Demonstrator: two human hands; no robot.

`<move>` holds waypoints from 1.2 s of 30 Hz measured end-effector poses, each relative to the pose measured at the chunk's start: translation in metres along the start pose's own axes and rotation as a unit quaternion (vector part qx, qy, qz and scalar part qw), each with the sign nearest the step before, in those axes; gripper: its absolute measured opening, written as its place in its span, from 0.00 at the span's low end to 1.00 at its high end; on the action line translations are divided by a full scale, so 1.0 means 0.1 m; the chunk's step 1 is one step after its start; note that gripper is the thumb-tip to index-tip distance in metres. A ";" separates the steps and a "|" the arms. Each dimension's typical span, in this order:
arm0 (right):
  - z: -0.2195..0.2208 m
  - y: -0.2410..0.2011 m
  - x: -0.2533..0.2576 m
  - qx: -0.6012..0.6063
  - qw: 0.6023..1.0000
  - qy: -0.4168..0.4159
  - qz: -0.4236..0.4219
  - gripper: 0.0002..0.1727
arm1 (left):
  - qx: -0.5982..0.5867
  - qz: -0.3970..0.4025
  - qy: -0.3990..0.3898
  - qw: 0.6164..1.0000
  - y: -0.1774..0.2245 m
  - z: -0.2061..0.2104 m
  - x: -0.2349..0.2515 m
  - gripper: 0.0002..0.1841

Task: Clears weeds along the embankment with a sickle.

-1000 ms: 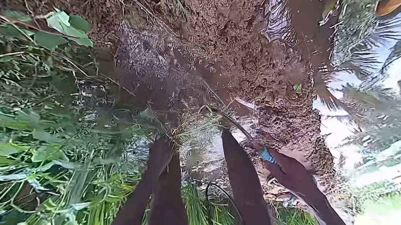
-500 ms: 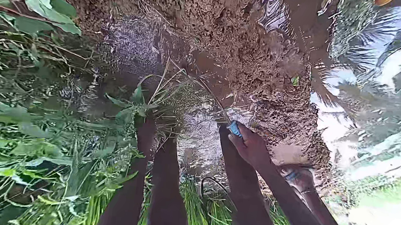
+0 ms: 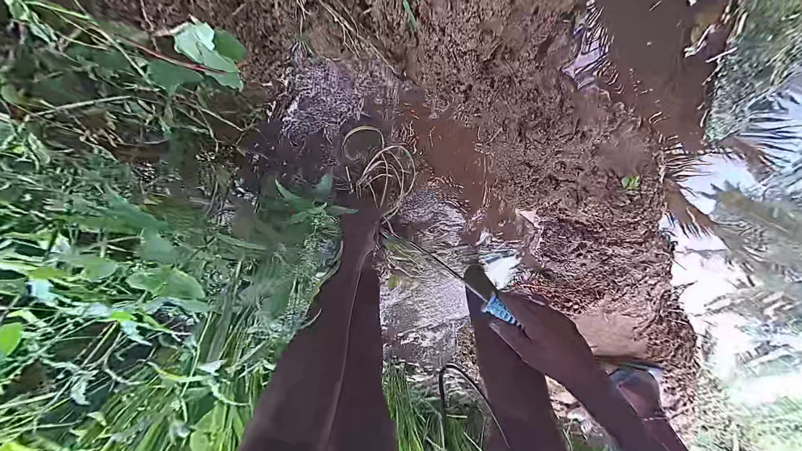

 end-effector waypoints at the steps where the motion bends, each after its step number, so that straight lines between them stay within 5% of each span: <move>1: -0.02 0.01 -0.06 0.016 1.000 0.008 -0.007 0.29 | -0.004 0.000 -0.008 1.000 0.00 -0.10 -0.07 0.23; 6: -0.32 0.11 -0.25 0.119 0.980 0.137 -0.077 0.27 | 0.054 0.045 0.002 0.998 0.12 -0.50 -0.21 0.19; 9: -0.61 0.04 -0.09 0.207 0.956 0.191 -0.081 0.24 | 0.147 -0.006 0.012 0.989 0.32 -0.47 -0.37 0.20; 12: -0.71 -0.27 0.53 0.251 0.951 0.164 -0.073 0.23 | 0.112 0.020 -0.007 0.994 0.15 -0.38 -0.23 0.20; 18: -0.53 -0.88 1.72 0.086 0.991 0.054 -0.084 0.21 | 0.031 0.067 0.023 0.997 0.35 -0.54 -0.06 0.21; 22: -0.35 -0.33 1.03 0.066 0.996 0.056 0.018 0.26 | 0.010 0.062 -0.002 0.998 0.15 -0.70 -0.07 0.24; 26: -0.30 0.64 -0.23 0.068 0.990 0.091 0.085 0.31 | 0.155 -0.043 0.037 0.986 -0.21 -1.10 -0.45 0.24; 28: -0.40 0.92 -0.63 0.072 0.982 0.134 0.108 0.31 | 0.115 0.017 0.048 0.992 -0.38 -1.21 -0.57 0.27; 30: -0.39 0.99 -0.75 0.102 0.976 0.154 0.118 0.31 | 0.093 0.138 0.105 0.980 -0.77 -1.52 -0.51 0.23; 33: -0.37 0.72 -0.60 0.167 0.966 0.186 0.072 0.30 | 0.090 -0.008 0.092 0.992 -0.83 -2.01 -0.46 0.24; 36: -0.27 0.32 -0.40 0.221 0.959 0.177 0.027 0.31 | 0.224 -0.028 0.098 0.969 -0.77 -2.46 -0.44 0.25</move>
Point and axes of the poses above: each hand's wrist, its own x-axis towards the middle knuckle, its own z-axis out of the palm, y = z × x, the point moved 9 cm from there along x, towards the middle knuckle, and after that the axes turned 1 degree about z, right-handed, at the moved point
